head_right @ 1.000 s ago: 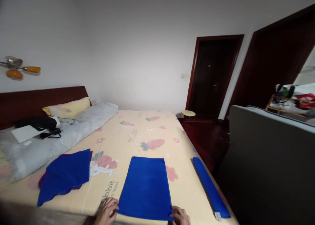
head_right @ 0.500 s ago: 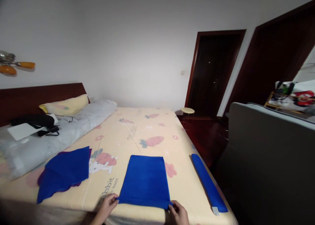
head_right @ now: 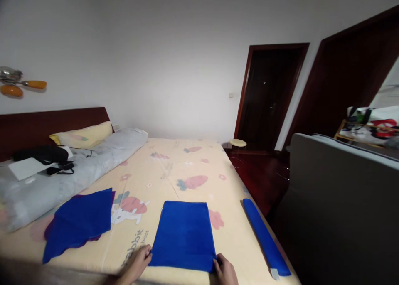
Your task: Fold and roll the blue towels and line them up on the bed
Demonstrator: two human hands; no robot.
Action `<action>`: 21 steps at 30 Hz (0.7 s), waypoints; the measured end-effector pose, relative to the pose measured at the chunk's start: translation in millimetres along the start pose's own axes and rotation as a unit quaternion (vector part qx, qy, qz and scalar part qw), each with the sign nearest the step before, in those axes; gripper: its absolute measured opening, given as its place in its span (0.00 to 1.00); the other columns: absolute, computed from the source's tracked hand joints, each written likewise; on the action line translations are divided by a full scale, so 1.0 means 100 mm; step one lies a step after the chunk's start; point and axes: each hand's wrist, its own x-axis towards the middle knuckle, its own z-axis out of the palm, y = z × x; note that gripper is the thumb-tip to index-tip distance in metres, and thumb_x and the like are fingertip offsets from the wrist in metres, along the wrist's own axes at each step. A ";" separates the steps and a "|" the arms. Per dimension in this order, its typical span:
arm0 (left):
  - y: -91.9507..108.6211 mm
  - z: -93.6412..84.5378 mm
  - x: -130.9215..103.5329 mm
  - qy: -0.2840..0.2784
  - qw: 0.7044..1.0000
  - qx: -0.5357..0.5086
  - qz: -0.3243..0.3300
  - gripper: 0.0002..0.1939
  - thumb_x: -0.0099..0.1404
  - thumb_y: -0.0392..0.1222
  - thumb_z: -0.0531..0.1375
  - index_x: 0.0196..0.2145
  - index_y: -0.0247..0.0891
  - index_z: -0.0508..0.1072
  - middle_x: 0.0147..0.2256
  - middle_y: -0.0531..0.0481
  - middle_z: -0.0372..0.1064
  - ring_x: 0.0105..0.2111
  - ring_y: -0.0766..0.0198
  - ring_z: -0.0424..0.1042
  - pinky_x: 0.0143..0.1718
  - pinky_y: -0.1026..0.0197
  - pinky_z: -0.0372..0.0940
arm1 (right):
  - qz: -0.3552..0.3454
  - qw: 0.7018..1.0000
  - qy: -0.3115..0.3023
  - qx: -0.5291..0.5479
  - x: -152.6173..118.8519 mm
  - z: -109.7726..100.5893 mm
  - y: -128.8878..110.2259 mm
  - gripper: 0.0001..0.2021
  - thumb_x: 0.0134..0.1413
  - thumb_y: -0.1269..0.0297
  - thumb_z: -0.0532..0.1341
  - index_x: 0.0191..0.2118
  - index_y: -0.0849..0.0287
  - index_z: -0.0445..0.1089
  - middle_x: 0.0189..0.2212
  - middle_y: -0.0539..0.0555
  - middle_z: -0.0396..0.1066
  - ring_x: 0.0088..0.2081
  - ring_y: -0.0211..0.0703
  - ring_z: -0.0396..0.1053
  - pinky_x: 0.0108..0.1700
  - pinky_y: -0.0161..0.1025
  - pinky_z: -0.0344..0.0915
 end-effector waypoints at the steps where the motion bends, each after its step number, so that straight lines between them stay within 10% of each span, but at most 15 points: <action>1: 0.01 -0.01 0.00 0.002 1.000 0.003 0.013 0.09 0.64 0.38 0.51 0.36 0.45 0.70 0.35 0.57 0.74 0.36 0.69 0.70 0.38 0.69 0.59 | 0.000 1.000 -0.001 -0.009 0.00 -0.01 0.00 0.17 0.52 0.45 0.49 0.26 0.52 0.64 0.25 0.50 0.74 0.30 0.44 0.71 0.35 0.38 0.64; 7: 0.05 0.06 -0.04 0.009 0.998 0.036 0.044 0.13 0.61 0.35 0.51 0.40 0.45 0.72 0.40 0.53 0.75 0.41 0.65 0.71 0.45 0.64 0.60 | -0.021 0.996 0.023 -0.081 -0.03 0.10 0.13 0.13 0.56 0.52 0.48 0.30 0.52 0.64 0.29 0.52 0.74 0.33 0.43 0.73 0.37 0.38 0.65; 14: 0.23 0.23 -0.16 0.096 0.989 0.107 0.021 0.26 0.59 0.28 0.46 0.52 0.43 0.67 0.53 0.47 0.68 0.54 0.59 0.63 0.57 0.54 0.53 | -0.150 0.937 0.186 -0.255 -0.04 0.35 0.40 0.12 0.55 0.66 0.50 0.42 0.53 0.67 0.34 0.55 0.72 0.31 0.43 0.71 0.34 0.39 0.64; 21: 0.76 0.50 -0.26 0.014 0.997 0.056 0.052 0.28 0.60 0.32 0.46 0.57 0.44 0.64 0.64 0.48 0.56 0.64 0.58 0.52 0.64 0.52 0.48 | -0.267 0.885 0.214 -0.315 -0.08 0.79 0.17 0.18 0.44 0.78 0.54 0.40 0.50 0.67 0.36 0.52 0.73 0.34 0.45 0.69 0.37 0.40 0.62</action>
